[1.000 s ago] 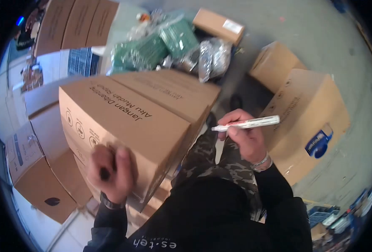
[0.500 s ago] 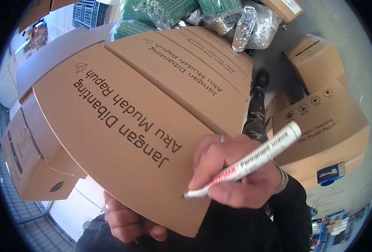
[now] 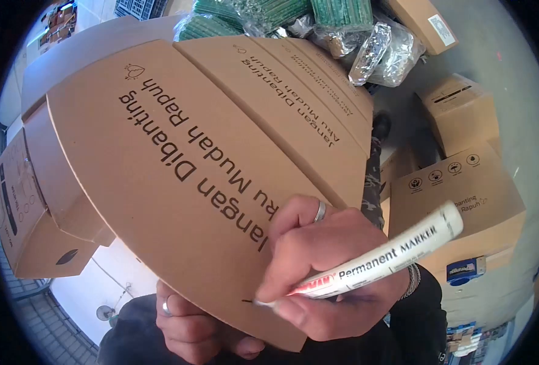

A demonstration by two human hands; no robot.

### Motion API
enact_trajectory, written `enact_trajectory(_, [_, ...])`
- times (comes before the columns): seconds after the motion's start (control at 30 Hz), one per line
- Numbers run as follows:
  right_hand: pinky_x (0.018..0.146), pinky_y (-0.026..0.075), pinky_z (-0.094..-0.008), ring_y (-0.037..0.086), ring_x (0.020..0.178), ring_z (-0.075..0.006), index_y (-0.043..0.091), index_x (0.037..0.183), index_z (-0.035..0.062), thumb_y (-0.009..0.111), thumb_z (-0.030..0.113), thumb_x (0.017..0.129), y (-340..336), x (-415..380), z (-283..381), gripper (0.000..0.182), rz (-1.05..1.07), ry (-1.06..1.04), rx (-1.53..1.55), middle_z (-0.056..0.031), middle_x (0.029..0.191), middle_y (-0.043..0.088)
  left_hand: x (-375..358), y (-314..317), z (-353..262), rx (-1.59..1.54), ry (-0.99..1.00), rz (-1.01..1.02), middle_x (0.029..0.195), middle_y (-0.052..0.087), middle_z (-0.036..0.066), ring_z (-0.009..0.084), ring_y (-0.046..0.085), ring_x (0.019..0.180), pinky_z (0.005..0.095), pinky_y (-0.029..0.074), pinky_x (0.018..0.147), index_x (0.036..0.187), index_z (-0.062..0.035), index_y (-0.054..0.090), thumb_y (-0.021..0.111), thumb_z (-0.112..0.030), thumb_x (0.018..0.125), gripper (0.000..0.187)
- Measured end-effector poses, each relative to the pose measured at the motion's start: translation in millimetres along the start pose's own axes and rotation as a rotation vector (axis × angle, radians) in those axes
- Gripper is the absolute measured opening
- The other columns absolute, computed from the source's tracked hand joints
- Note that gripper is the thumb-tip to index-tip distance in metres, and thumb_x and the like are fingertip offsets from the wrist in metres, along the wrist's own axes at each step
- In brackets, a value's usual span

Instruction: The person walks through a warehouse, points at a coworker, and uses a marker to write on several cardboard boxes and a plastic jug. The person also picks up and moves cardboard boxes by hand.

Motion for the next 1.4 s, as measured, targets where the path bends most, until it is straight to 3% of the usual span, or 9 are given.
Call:
enact_trajectory(0.07, [0.066,0.043,-0.032,0.048,0.045,-0.0169,0.068,0.081,0.0007,0.07,0.005,0.069,2.2,-7.4,-4.1,0.012,0.113,0.068,0.024,-0.0015,0.064,0.063,-2.4,0.3,0.0,-0.034,0.012,-0.033,0.056,0.029,-0.007,0.0052,0.04,0.054,0.0226,0.035,0.055,0.066,-0.0183,0.033,0.074,-0.026,0.081,0.045])
enact_trajectory(0.23, [0.067,0.042,-0.0343,0.05,0.045,-0.0183,0.066,0.075,0.0002,0.065,0.001,0.069,3.7,5.4,0.5,0.006,-0.093,-0.015,0.064,-0.0035,0.063,0.062,-0.7,-2.7,-1.8,-0.115,0.054,-0.076,0.057,0.028,-0.008,0.0029,0.037,0.055,0.0199,0.028,0.052,0.066,-0.018,0.031,0.072,-0.019,0.083,0.044])
enact_trajectory(0.67, [0.067,0.044,-0.0347,0.052,0.048,-0.0176,0.065,0.077,-0.001,0.064,0.002,0.072,-11.8,0.6,-14.4,0.006,0.006,0.058,0.086,-0.0035,0.064,0.061,14.3,9.3,-0.9,-0.139,0.057,-0.148,0.056,0.023,-0.011,0.0031,0.022,0.048,0.0206,0.021,0.046,0.064,-0.0198,0.027,0.072,-0.013,0.083,0.049])
enact_trajectory(0.73, [0.065,0.045,-0.0351,0.052,0.048,-0.0181,0.065,0.075,-0.0016,0.063,0.001,0.071,-15.9,1.0,-14.4,0.005,-0.065,0.031,0.035,-0.005,0.064,0.061,-5.7,-22.5,2.6,-1.067,0.089,-0.15,0.056,0.024,-0.011,0.0029,0.023,0.048,0.0195,0.021,0.046,0.064,-0.0195,0.027,0.072,-0.017,0.085,0.049])
enact_trajectory(0.77, [0.065,0.045,-0.0356,0.052,0.048,-0.0191,0.065,0.075,-0.002,0.063,0.001,0.071,-14.5,2.6,-10.2,0.006,-0.072,0.008,0.056,-0.006,0.064,0.061,-2.4,-17.7,1.5,-1.067,0.081,-0.15,0.056,0.024,-0.011,0.0029,0.023,0.048,0.0195,0.021,0.046,0.064,-0.0195,0.027,0.072,-0.017,0.085,0.049])
enact_trajectory(0.83, [0.065,0.044,-0.0356,0.052,0.048,-0.0193,0.064,0.076,-0.0022,0.063,0.001,0.072,-15.1,1.7,-10.3,0.006,-0.042,0.002,0.06,-0.006,0.064,0.06,6.1,-5.6,-3.6,-0.214,0.033,-0.148,0.055,0.024,-0.011,0.0024,0.025,0.047,0.019,0.021,0.046,0.063,-0.0193,0.027,0.071,-0.019,0.086,0.05])
enact_trajectory(1.13, [0.063,0.044,-0.0355,0.049,0.047,-0.0206,0.061,0.072,0.0007,0.061,0.0,0.072,-20.7,2.1,-25.3,0.001,-0.067,0.087,0.082,-0.0048,0.064,0.058,13.1,1.6,-1.8,-0.131,0.059,0.038,0.067,0.04,-0.003,0.0093,0.041,0.062,0.026,0.032,0.059,0.077,-0.0139,0.038,0.066,-0.027,0.089,0.033])
enact_trajectory(1.2, [0.065,0.043,-0.0337,0.05,0.05,-0.0207,0.061,0.074,0.0011,0.059,0.001,0.074,-16.2,1.8,-15.0,0.002,-0.034,-0.051,0.09,-0.0046,0.065,0.058,16.0,3.7,-1.7,-0.129,0.06,0.075,0.07,0.044,0.0,0.0121,0.044,0.066,0.0289,0.035,0.064,0.082,-0.012,0.043,0.065,-0.03,0.089,0.029])
enact_trajectory(1.4, [0.064,0.042,-0.0351,0.052,0.057,-0.0229,0.059,0.072,0.0018,0.057,0.0,0.073,-28.1,-1.2,-36.0,0.003,-0.109,0.139,0.155,-0.0062,0.063,0.056,26.1,12.3,-6.8,-0.118,0.062,0.185,0.081,0.058,0.007,0.0203,0.054,0.079,0.0378,0.044,0.076,0.096,-0.0061,0.058,0.064,-0.037,0.089,0.033])
Point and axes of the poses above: each hand's wrist, its own x-axis towards the middle knuckle, its own y-axis out of the palm, z = x × y, the point moved 9 cm from there along x, towards the middle knuckle
